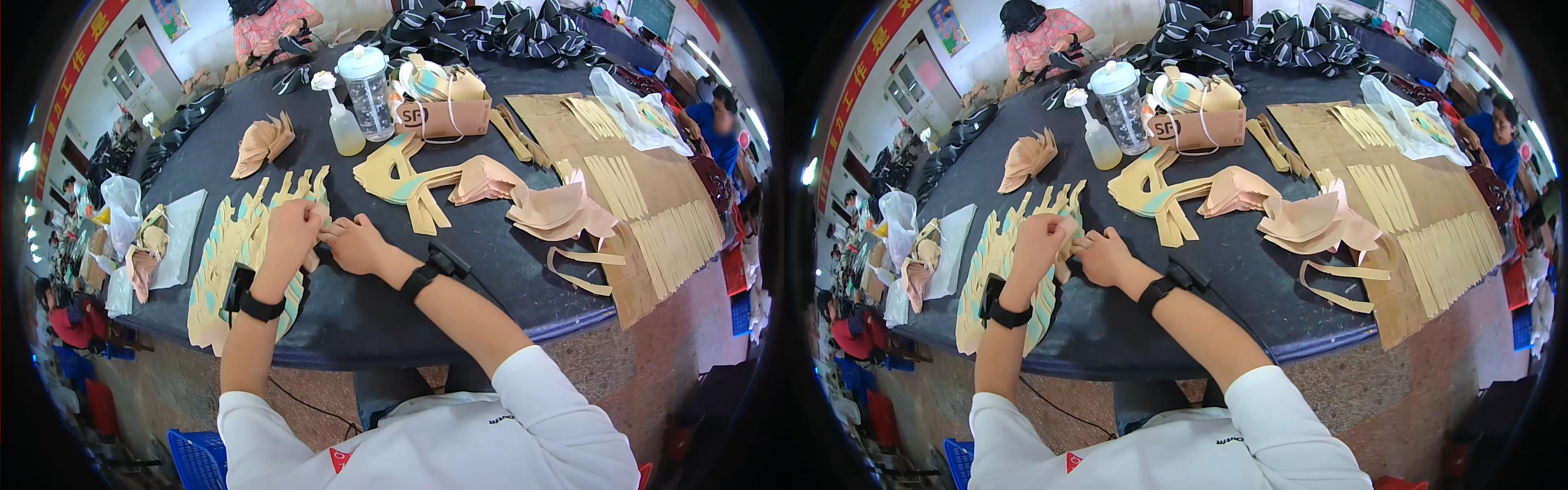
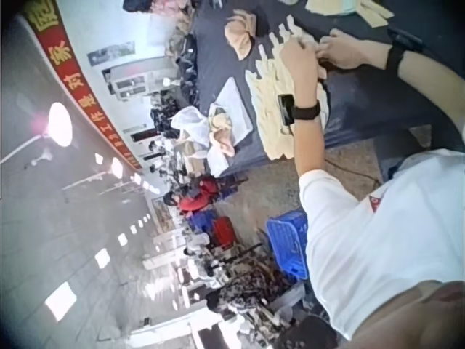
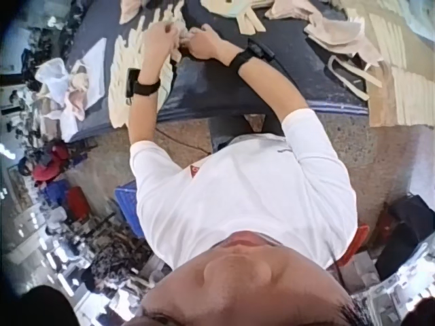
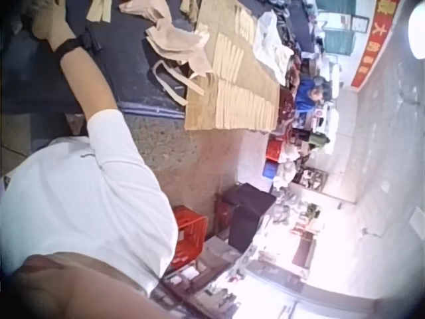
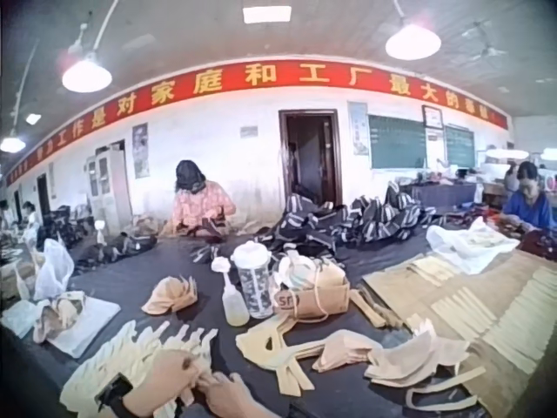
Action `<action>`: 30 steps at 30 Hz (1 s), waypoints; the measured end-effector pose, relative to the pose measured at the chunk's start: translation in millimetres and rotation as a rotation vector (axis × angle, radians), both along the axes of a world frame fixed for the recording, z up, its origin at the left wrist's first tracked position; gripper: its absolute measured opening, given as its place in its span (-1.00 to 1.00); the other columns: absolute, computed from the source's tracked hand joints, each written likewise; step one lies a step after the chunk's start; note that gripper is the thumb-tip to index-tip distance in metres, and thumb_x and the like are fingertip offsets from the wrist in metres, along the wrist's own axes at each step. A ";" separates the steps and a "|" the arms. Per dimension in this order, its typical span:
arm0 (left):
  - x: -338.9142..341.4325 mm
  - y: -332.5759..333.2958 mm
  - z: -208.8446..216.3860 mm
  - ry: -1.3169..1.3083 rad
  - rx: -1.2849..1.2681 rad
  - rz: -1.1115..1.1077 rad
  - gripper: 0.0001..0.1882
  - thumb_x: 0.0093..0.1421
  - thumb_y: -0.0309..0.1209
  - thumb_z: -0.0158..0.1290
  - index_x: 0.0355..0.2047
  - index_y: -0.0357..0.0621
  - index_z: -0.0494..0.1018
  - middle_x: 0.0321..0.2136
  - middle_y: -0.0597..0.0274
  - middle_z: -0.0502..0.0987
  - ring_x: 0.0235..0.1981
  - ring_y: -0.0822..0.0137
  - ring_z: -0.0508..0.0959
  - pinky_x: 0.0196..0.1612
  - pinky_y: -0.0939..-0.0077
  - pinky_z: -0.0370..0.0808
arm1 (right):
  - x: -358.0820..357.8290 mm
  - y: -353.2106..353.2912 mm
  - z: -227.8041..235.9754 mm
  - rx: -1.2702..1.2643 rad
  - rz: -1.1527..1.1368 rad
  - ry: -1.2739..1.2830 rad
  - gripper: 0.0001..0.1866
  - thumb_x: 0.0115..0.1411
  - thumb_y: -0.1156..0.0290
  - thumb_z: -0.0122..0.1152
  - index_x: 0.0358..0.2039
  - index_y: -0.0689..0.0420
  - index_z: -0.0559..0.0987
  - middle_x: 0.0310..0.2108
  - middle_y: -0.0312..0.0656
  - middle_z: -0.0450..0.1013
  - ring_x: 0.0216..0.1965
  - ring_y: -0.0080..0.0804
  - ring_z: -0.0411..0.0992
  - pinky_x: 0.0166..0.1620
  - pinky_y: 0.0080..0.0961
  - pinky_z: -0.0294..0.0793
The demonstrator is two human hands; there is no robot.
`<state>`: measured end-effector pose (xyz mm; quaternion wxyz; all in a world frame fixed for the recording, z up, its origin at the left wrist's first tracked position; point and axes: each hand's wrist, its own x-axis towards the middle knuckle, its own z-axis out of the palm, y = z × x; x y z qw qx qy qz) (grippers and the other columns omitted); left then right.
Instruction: Apply glue to shoe material strips and assemble or organize pre-cut shoe components.
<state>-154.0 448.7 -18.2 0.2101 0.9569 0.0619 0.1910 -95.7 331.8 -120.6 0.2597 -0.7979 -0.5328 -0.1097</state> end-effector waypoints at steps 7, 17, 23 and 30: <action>-26.9 -49.8 63.3 0.000 -0.651 -0.166 -0.76 0.14 -0.55 -0.06 -0.21 -0.36 0.50 -0.46 0.18 0.58 -0.42 0.46 0.58 -0.36 0.60 0.52 | 13.2 -0.4 -19.4 0.556 0.379 0.916 -0.55 0.28 0.16 -0.07 0.10 0.13 0.26 -0.11 -0.20 0.37 -0.07 -0.50 0.35 -0.04 -0.55 0.37; -67.0 -91.5 36.9 -0.045 -1.052 -0.105 -0.80 0.19 -0.58 -0.08 -0.20 -0.42 0.41 -0.34 0.10 0.52 -0.44 0.40 0.58 -0.41 0.62 0.59 | -19.6 -189.0 104.1 0.784 0.514 2.183 -0.10 0.20 -0.32 -0.41 0.24 0.25 0.09 -0.14 0.17 0.43 -0.03 -0.05 0.41 -0.02 -0.22 0.41; -103.0 -128.2 -34.8 0.253 -0.646 -0.041 -0.64 -0.03 -0.62 0.12 -0.16 -0.34 0.39 -0.20 -0.11 0.48 -0.38 0.28 0.59 -0.34 0.48 0.49 | -48.4 -256.7 91.2 0.634 -0.316 2.037 -0.23 0.21 -0.26 -0.27 0.14 0.17 0.26 -0.08 0.15 0.39 -0.15 -0.11 0.46 -0.04 -0.19 0.42; -119.4 -144.3 -35.6 0.019 0.044 0.087 -0.54 -0.10 -0.51 0.21 -0.16 -0.22 0.31 -0.05 -0.15 0.41 0.00 0.00 0.38 -0.02 0.27 0.31 | -65.2 -311.0 69.3 -0.095 -1.025 -0.320 -0.71 -0.06 0.34 0.34 -0.52 0.14 0.38 -0.55 -0.22 0.36 -0.53 -0.32 0.39 -0.49 -0.47 0.35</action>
